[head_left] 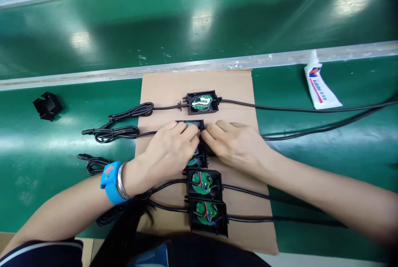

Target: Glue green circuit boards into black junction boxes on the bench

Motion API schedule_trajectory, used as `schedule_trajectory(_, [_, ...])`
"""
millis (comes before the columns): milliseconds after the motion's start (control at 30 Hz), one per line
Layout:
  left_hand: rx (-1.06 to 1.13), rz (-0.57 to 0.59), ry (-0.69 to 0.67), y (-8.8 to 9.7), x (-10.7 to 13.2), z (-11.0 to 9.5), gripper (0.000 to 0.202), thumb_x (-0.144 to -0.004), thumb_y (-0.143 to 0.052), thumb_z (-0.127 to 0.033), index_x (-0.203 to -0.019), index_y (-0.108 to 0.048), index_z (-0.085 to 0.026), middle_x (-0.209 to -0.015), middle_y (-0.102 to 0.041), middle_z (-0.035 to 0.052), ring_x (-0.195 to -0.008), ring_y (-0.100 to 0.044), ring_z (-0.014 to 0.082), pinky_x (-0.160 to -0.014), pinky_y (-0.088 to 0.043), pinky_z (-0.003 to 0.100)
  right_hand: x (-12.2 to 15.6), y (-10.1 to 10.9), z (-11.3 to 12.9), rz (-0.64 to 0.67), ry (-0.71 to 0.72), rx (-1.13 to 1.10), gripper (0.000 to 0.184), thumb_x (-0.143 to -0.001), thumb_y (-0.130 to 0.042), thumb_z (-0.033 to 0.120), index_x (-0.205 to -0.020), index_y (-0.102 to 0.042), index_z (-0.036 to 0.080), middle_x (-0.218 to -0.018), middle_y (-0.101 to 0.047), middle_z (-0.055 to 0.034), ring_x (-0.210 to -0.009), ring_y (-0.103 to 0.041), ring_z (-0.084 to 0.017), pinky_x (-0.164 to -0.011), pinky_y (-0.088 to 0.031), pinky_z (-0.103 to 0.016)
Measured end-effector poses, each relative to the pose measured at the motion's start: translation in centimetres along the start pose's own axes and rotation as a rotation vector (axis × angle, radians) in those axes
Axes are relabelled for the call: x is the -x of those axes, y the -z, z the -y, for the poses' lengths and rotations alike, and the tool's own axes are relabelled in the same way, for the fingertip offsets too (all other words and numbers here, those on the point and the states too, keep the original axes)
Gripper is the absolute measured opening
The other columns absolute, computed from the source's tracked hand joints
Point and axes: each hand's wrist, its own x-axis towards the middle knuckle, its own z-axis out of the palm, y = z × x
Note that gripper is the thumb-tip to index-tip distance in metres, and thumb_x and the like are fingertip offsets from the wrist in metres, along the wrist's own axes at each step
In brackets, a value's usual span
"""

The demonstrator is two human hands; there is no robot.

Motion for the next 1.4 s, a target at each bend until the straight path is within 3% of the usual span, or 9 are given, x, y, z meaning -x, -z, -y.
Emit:
schedule_trajectory(100, [0.015, -0.016, 0.018, -0.2, 0.2, 0.2, 0.03, -0.096, -0.041, -0.01, -0.116, -0.064, -0.011, -0.093, -0.062, 0.0069, -0.08, -0.055, 0.0189, -0.073, -0.043, 0.034, 0.4, -0.5, -0.5, -0.01, -0.06, -0.132, 0.028, -0.095, -0.04, 0.01, -0.085, -0.066, 0.014, -0.083, -0.064, -0.0101, -0.074, -0.052, -0.019, -0.062, -0.036, -0.031])
schedule_trajectory(300, [-0.026, 0.02, 0.036, -0.1, 0.4, 0.7, 0.043, -0.094, -0.043, -0.008, -0.133, -0.056, -0.019, -0.097, -0.063, 0.0052, -0.079, -0.054, 0.0186, -0.07, -0.041, 0.033, 0.6, -1.9, -1.6, -0.249, -0.192, -0.51, 0.024, -0.097, -0.047, 0.021, -0.089, -0.068, 0.014, -0.083, -0.063, -0.0086, -0.083, -0.053, -0.02, -0.08, -0.047, -0.035])
schedule_trajectory(533, [-0.09, 0.071, -0.001, 0.8, -0.4, -0.1, 0.036, -0.092, -0.045, -0.007, -0.123, -0.063, -0.01, -0.097, -0.063, 0.0078, -0.078, -0.055, 0.0192, -0.068, -0.042, 0.034, 0.2, -2.5, -1.3, -0.305, -0.092, -0.484, 0.037, -0.095, -0.039, 0.014, -0.062, -0.055, 0.019, -0.067, -0.054, -0.0057, -0.069, -0.045, -0.017, -0.066, -0.043, -0.031])
schedule_trajectory(633, [0.096, 0.008, 0.044, 0.9, -0.8, 1.5, 0.038, -0.088, -0.047, -0.006, -0.118, -0.066, -0.018, -0.107, -0.064, 0.0075, -0.088, -0.059, 0.0191, -0.075, -0.047, 0.034, 0.3, -1.6, -2.7, -0.269, -0.085, -0.525, 0.033, -0.097, -0.043, 0.022, -0.074, -0.067, 0.019, -0.073, -0.062, -0.006, -0.072, -0.052, -0.018, -0.07, -0.046, -0.032])
schedule_trajectory(733, [0.275, -0.102, 0.218, 0.6, -1.8, 4.6, 0.035, -0.088, -0.05, -0.009, -0.119, -0.064, -0.018, -0.114, -0.063, 0.0089, -0.105, -0.059, 0.0204, -0.09, -0.049, 0.036, 0.2, -1.0, -5.0, -0.261, -0.271, -0.497, 0.024, -0.094, -0.051, 0.032, -0.101, -0.071, 0.02, -0.093, -0.071, -0.0087, -0.089, -0.059, -0.023, -0.087, -0.048, -0.043])
schedule_trajectory(867, [0.246, -0.01, 0.41, 0.5, -3.2, 7.6, 0.014, -0.084, -0.063, -0.019, -0.095, -0.065, -0.012, -0.098, -0.065, 0.0107, -0.095, -0.06, 0.0238, -0.086, -0.05, 0.038, -0.4, -1.2, -7.1, -0.209, -0.449, -0.481, 0.036, -0.087, -0.055, 0.031, -0.119, -0.063, 0.015, -0.101, -0.071, -0.0127, -0.1, -0.06, -0.029, -0.09, -0.049, -0.05])
schedule_trajectory(1067, [0.359, 0.116, 0.5, 3.1, -3.0, 7.3, 0.02, -0.096, -0.05, -0.029, -0.09, -0.065, -0.017, -0.065, -0.062, -0.0005, -0.054, -0.05, 0.0132, -0.057, -0.037, 0.027, -0.4, 2.0, -6.9, -0.179, -0.343, -0.518, 0.039, -0.094, -0.038, 0.022, -0.125, -0.059, 0.012, -0.11, -0.07, -0.0132, -0.095, -0.067, -0.022, -0.086, -0.054, -0.04])
schedule_trajectory(1200, [0.233, 0.101, 0.443, 3.7, -2.9, 6.8, 0.032, -0.099, -0.045, -0.036, -0.086, -0.068, -0.018, -0.074, -0.07, 0.0038, -0.063, -0.059, 0.0164, -0.058, -0.037, 0.028, -1.4, 4.4, -7.2, -0.069, -0.172, -0.475, 0.043, -0.089, -0.035, 0.018, -0.115, -0.069, 0.015, -0.105, -0.072, -0.011, -0.095, -0.067, -0.024, -0.088, -0.053, -0.042])
schedule_trajectory(1400, [0.11, 0.154, 0.4, 2.7, -3.6, 6.7, 0.036, -0.101, -0.042, -0.039, -0.095, -0.07, -0.017, -0.086, -0.075, 0.0092, -0.07, -0.067, 0.0213, -0.06, -0.043, 0.03, -3.9, 4.3, -7.5, 0.133, -0.155, -0.395, 0.042, -0.084, -0.039, 0.016, -0.104, -0.075, 0.017, -0.103, -0.074, -0.0087, -0.093, -0.067, -0.024, -0.086, -0.051, -0.039])
